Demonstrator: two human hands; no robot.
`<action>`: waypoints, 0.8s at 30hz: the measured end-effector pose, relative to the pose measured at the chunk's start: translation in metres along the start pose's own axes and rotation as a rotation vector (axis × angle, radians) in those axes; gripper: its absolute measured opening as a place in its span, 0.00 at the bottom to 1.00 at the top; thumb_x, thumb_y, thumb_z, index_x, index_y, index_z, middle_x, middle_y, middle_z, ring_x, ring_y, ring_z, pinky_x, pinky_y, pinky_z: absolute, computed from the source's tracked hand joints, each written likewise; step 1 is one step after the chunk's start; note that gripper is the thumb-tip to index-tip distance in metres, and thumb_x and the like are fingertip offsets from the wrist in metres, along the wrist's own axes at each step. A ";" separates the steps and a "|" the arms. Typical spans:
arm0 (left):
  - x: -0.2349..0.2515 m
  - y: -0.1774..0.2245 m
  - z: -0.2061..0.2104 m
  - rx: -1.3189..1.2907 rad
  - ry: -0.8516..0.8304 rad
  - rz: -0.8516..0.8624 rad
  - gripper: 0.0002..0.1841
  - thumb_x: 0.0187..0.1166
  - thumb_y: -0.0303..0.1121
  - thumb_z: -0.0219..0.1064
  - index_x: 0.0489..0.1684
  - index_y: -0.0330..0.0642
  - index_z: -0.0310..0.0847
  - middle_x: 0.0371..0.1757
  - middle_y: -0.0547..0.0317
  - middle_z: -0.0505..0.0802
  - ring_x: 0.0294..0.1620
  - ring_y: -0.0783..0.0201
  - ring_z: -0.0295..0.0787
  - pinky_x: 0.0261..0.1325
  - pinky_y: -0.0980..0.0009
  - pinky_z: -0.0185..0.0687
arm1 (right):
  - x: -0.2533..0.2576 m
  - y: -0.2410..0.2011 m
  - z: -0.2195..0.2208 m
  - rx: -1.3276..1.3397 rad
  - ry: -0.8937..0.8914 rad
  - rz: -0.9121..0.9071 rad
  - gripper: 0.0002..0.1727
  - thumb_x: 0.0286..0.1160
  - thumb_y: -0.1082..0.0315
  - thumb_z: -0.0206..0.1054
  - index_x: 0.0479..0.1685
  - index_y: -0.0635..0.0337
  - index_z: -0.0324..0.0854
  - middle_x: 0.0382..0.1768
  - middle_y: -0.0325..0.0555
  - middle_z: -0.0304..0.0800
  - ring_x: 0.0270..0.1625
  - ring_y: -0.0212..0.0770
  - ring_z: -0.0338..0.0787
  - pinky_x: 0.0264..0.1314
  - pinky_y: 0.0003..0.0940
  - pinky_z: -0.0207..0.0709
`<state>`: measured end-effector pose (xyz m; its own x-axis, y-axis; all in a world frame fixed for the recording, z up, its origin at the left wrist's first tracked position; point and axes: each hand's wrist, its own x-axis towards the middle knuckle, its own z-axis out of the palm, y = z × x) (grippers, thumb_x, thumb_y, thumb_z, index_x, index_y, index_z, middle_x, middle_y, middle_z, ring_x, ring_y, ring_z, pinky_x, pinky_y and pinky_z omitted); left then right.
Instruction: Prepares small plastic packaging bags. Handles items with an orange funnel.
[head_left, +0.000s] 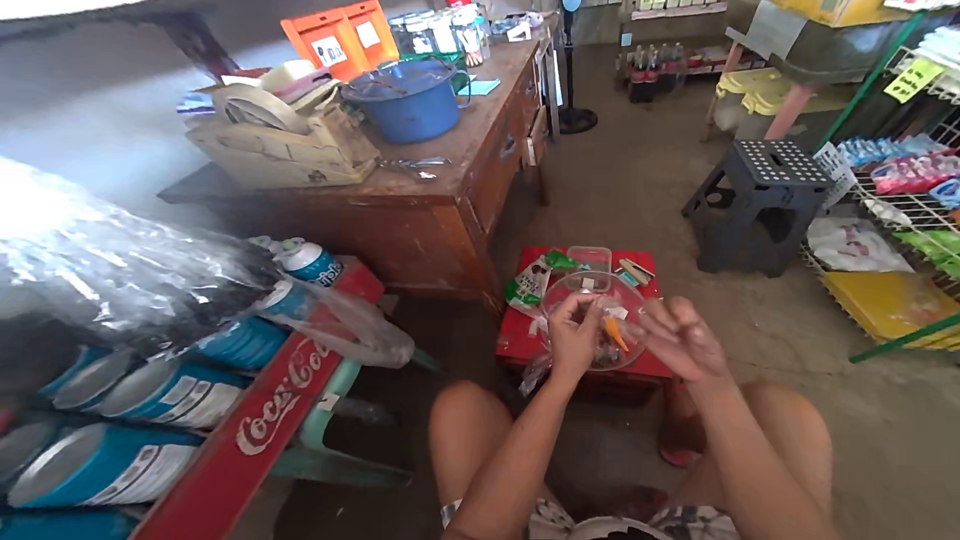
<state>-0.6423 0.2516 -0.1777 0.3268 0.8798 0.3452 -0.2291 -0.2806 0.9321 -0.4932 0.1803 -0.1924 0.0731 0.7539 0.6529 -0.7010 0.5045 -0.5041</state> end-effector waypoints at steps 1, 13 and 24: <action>0.002 -0.001 -0.003 0.013 0.006 -0.021 0.04 0.78 0.21 0.66 0.39 0.30 0.86 0.26 0.67 0.90 0.25 0.80 0.84 0.33 0.82 0.84 | 0.003 -0.012 -0.001 -0.017 -0.016 -0.064 0.04 0.75 0.53 0.72 0.40 0.36 0.91 0.35 0.22 0.87 0.39 0.24 0.84 0.50 0.25 0.78; 0.002 0.000 0.001 -0.055 -0.026 -0.238 0.03 0.80 0.22 0.66 0.37 0.31 0.83 0.25 0.66 0.90 0.23 0.78 0.84 0.31 0.81 0.83 | 0.018 -0.016 0.015 -0.989 0.411 0.194 0.29 0.63 0.64 0.77 0.64 0.71 0.83 0.51 0.38 0.91 0.45 0.22 0.86 0.52 0.18 0.81; -0.003 0.002 -0.009 -0.110 -0.235 -0.090 0.13 0.87 0.26 0.54 0.52 0.29 0.84 0.43 0.67 0.89 0.39 0.83 0.83 0.45 0.82 0.81 | 0.049 -0.014 0.033 -1.122 0.383 0.153 0.05 0.74 0.73 0.69 0.36 0.62 0.91 0.36 0.34 0.92 0.41 0.20 0.88 0.48 0.17 0.82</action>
<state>-0.6523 0.2517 -0.1781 0.5514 0.7823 0.2899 -0.2833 -0.1513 0.9470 -0.5034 0.1967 -0.1348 0.3831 0.8186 0.4279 0.2762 0.3405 -0.8988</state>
